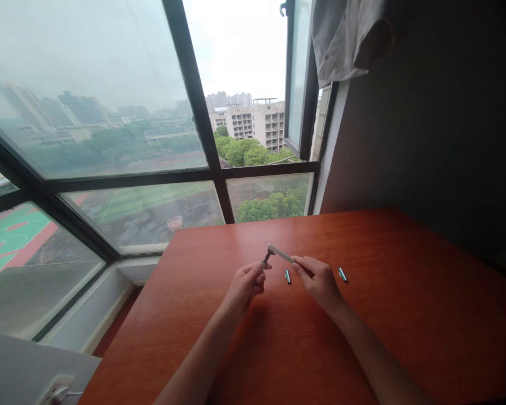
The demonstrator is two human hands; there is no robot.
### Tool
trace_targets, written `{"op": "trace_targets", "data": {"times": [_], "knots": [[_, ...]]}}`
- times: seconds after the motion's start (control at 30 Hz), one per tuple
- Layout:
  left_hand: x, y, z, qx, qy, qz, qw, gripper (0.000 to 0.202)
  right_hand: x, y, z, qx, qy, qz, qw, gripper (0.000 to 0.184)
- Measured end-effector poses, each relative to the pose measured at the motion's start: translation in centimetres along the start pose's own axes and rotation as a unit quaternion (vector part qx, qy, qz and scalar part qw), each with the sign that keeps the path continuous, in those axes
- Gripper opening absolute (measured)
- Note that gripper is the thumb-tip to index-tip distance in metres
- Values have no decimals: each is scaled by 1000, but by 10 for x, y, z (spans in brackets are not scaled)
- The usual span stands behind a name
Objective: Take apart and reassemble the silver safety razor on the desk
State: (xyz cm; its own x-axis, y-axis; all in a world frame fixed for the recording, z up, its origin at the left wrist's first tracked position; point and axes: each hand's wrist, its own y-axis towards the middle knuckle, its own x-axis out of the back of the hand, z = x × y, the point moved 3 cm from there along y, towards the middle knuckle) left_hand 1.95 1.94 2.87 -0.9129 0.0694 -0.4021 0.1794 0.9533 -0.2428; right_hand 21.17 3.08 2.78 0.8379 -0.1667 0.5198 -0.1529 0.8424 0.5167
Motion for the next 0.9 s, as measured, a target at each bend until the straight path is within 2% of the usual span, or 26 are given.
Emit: {"op": "trace_targets", "data": {"times": [0.23, 0.4, 0.57, 0.77, 0.9], "knots": [[1, 1, 1, 0, -1, -1, 1000, 43, 1, 0, -2, -13, -11, -22, 1000, 26], [2, 1, 0, -5, -7, 2, 1000, 42, 0, 0, 0, 1, 0, 1, 1000, 26], [2, 0, -1, -17, -17, 13, 1000, 41, 4, 0, 0, -16, 1, -22, 1000, 27], [2, 1, 0, -19, -27, 10, 999, 39, 2, 0, 3, 4, 20, -6, 1000, 26], [2, 1, 0, -23, -33, 17, 999, 38, 1, 0, -1, -2, 3, -22, 1000, 25]]}}
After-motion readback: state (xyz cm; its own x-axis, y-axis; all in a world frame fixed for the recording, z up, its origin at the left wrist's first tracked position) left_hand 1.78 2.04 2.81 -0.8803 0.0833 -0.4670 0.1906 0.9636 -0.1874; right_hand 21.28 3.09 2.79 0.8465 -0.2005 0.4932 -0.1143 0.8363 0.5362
